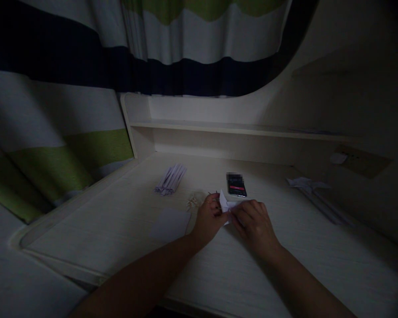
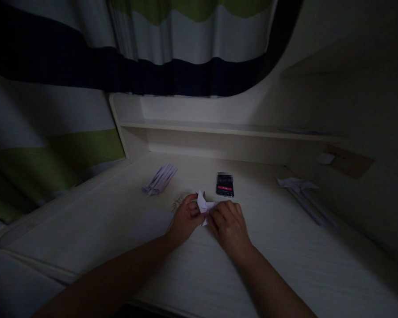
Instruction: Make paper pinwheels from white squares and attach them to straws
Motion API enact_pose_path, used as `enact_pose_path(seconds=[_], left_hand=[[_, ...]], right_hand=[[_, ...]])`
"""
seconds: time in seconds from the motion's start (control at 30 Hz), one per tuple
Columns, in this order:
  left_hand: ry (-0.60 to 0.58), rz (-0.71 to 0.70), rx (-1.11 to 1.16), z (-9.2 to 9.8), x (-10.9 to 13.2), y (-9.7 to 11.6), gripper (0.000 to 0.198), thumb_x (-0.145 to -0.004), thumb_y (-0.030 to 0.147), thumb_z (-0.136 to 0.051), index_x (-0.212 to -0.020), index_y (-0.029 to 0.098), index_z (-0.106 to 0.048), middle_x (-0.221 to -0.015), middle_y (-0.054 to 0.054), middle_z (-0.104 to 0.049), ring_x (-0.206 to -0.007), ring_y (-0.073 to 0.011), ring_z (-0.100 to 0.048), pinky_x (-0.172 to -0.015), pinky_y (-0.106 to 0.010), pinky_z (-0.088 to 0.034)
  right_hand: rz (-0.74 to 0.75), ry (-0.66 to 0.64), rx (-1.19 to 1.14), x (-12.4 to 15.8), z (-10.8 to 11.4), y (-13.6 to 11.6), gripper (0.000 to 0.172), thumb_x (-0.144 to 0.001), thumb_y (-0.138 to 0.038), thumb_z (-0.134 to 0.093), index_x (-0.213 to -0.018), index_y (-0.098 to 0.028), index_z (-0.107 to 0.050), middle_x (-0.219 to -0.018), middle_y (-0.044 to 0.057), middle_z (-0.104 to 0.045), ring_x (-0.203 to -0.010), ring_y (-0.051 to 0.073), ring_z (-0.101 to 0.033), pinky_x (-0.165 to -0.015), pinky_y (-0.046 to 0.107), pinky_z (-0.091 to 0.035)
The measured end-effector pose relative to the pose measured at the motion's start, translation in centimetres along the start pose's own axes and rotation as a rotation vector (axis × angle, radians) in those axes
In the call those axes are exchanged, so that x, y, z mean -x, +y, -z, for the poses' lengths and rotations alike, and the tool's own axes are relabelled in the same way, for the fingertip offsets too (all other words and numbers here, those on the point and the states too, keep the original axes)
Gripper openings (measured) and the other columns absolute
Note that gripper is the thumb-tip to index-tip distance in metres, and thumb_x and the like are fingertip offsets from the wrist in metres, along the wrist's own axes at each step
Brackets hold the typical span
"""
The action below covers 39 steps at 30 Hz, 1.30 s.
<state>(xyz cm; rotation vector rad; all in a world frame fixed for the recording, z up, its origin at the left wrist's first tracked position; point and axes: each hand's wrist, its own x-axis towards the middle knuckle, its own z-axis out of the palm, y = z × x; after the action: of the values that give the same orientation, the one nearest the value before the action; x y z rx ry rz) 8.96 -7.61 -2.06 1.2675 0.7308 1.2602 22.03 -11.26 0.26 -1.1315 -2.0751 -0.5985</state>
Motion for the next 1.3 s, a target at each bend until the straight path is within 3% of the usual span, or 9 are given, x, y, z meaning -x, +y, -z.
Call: enact_pose_path(seconds=[0.23,0.37,0.53,0.7,0.9,1.13,1.3], left_hand=[[0.011,-0.036,-0.004,0.2,-0.1,0.3,0.038,-0.063,0.018,-0.062,-0.098,0.016,-0.047,-0.079,-0.003,-0.061,-0.071,-0.0130,-0.058,-0.065,-0.025,-0.045],[0.066,0.080,0.026,0.3,-0.3,0.8,0.022,-0.069,0.028,-0.054,-0.085,0.014,-0.051,-0.068,-0.001,-0.058,-0.062,-0.0112,-0.056,-0.059,-0.024,-0.045],[0.093,0.244,-0.013,0.4,-0.3,1.1,0.026,-0.058,0.015,-0.058,-0.083,0.015,-0.052,-0.071,-0.002,-0.056,-0.063,-0.0129,-0.055,-0.055,-0.026,-0.047],[-0.006,0.341,0.053,0.7,-0.3,1.2,0.031,-0.050,0.010,-0.060,-0.080,0.013,-0.055,-0.075,-0.004,-0.058,-0.069,-0.0154,-0.055,-0.062,-0.032,-0.049],[-0.110,0.326,0.080,0.9,-0.6,0.7,0.021,-0.051,0.017,-0.065,-0.070,0.010,-0.060,-0.068,-0.003,-0.059,-0.062,-0.0126,-0.054,-0.061,-0.027,-0.047],[-0.109,0.237,0.042,0.9,-0.6,0.6,0.008,-0.051,0.006,-0.056,-0.056,0.011,-0.057,-0.053,0.003,-0.053,-0.048,-0.0055,-0.046,-0.048,-0.017,-0.035],[-0.105,0.220,0.002,1.0,-0.6,0.7,0.009,-0.052,0.006,-0.055,-0.059,0.011,-0.059,-0.057,0.002,-0.055,-0.051,-0.0067,-0.047,-0.050,-0.017,-0.034]], right_hand=[[0.025,-0.004,-0.009,0.3,-0.1,0.3,0.014,-0.079,-0.021,-0.049,-0.074,-0.015,-0.061,-0.072,0.007,-0.058,-0.072,0.019,-0.044,-0.063,0.032,-0.032],[0.069,-0.021,-0.001,0.4,-0.1,0.6,0.014,-0.080,-0.018,-0.048,-0.075,-0.016,-0.061,-0.072,0.007,-0.058,-0.072,0.019,-0.044,-0.063,0.032,-0.032],[0.139,-0.069,-0.002,0.4,-0.1,0.6,0.014,-0.080,-0.015,-0.048,-0.079,-0.014,-0.062,-0.073,0.007,-0.059,-0.073,0.019,-0.044,-0.064,0.032,-0.033],[0.160,-0.102,-0.030,0.5,-0.2,0.7,0.015,-0.080,-0.017,-0.047,-0.079,-0.014,-0.062,-0.070,0.007,-0.058,-0.072,0.019,-0.044,-0.064,0.033,-0.033],[0.143,-0.092,-0.062,0.4,0.1,0.5,0.017,-0.081,-0.015,-0.045,-0.082,-0.013,-0.062,-0.071,0.008,-0.059,-0.072,0.019,-0.045,-0.065,0.033,-0.033],[0.158,-0.073,-0.067,0.1,0.3,0.3,0.017,-0.082,-0.014,-0.045,-0.083,-0.012,-0.062,-0.069,0.008,-0.059,-0.070,0.019,-0.045,-0.063,0.033,-0.034],[0.169,-0.066,-0.064,0.3,0.3,0.3,0.017,-0.082,-0.015,-0.045,-0.082,-0.013,-0.062,-0.070,0.008,-0.059,-0.070,0.019,-0.045,-0.063,0.033,-0.034]])
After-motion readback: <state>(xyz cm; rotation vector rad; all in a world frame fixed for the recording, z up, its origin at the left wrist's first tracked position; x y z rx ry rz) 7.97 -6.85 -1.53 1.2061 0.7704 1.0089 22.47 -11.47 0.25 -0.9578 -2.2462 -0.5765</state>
